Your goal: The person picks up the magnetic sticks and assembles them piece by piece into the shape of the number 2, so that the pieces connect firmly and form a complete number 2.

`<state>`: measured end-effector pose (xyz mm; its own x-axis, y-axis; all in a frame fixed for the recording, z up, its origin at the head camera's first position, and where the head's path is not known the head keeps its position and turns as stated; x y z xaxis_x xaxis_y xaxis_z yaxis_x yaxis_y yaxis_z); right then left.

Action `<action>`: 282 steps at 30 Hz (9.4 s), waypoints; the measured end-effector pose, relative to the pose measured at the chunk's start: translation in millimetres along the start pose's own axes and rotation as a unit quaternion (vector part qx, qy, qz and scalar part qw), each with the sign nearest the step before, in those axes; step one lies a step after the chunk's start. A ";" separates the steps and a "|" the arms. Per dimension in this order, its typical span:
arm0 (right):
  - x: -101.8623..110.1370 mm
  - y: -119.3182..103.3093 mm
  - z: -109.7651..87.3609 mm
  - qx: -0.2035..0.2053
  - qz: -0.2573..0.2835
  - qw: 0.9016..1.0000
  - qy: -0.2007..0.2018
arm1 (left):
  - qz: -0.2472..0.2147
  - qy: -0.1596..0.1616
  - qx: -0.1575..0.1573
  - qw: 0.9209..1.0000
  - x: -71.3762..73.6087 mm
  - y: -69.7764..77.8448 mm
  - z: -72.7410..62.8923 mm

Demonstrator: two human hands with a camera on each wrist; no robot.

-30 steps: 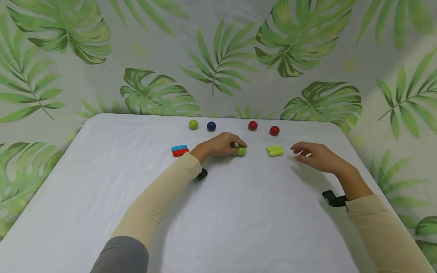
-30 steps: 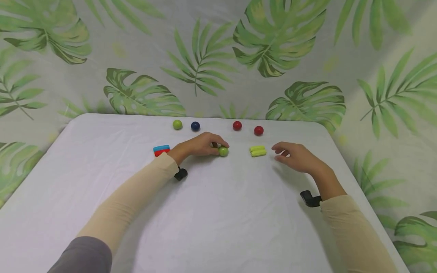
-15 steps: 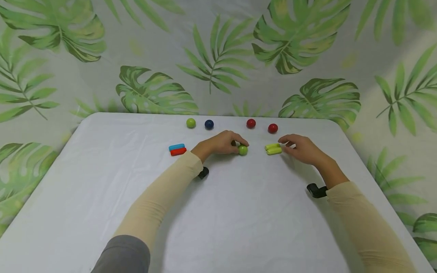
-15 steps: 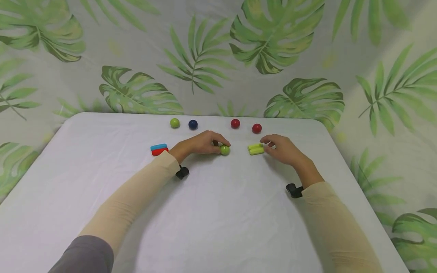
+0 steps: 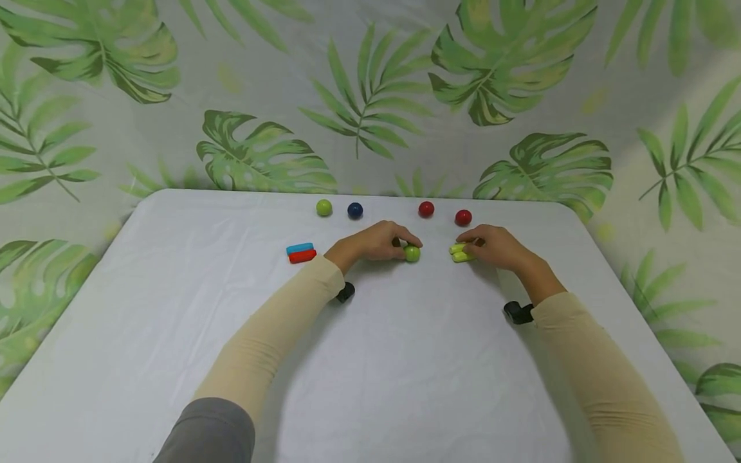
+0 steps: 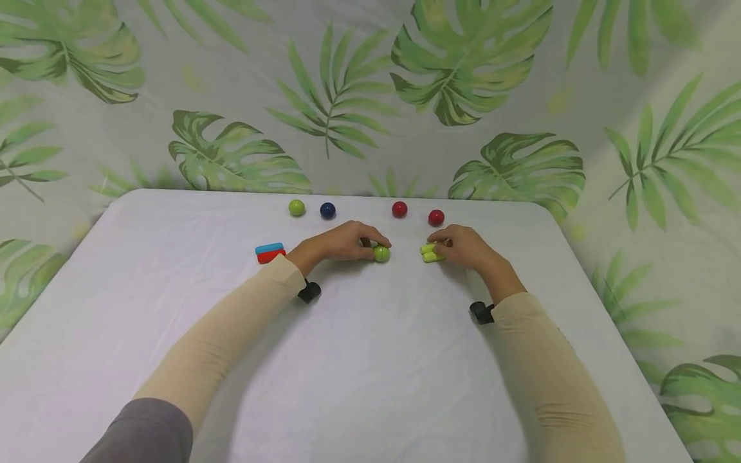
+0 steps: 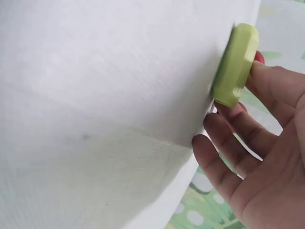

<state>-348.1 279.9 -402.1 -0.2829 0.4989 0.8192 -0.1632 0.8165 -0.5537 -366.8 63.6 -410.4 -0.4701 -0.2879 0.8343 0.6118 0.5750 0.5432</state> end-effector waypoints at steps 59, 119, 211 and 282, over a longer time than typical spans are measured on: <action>-10.2 -31.6 -55.2 0.011 0.192 0.981 -0.040 | 0.028 -0.005 -0.001 1.000 3.0 5.7 -4.0; -63.3 -60.2 -8.9 -0.066 0.236 0.968 -0.046 | 0.032 -0.002 -0.017 0.999 1.6 -0.7 5.6; -74.2 -64.4 -4.6 -0.126 0.355 0.924 -0.060 | 0.138 0.020 0.016 0.990 35.1 -22.2 -58.8; -52.1 -63.8 33.3 0.034 0.203 0.972 -0.111 | 0.107 0.031 0.038 0.993 32.7 -27.5 -56.0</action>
<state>-354.4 192.2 -414.4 -0.5322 0.6954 0.4829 -0.0556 0.5404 -0.8396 -363.4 -4.5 -392.8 -0.2927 -0.1993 0.9352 0.6428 0.6831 0.3467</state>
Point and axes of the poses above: each hand's wrist, its own z-axis towards the middle knuckle, its own x-axis out of the back of the hand, y = z × x, the point moved 7 cm from there along z, towards the middle knuckle, and after that the axes turned 9 degrees about z, right-handed, at the moved point
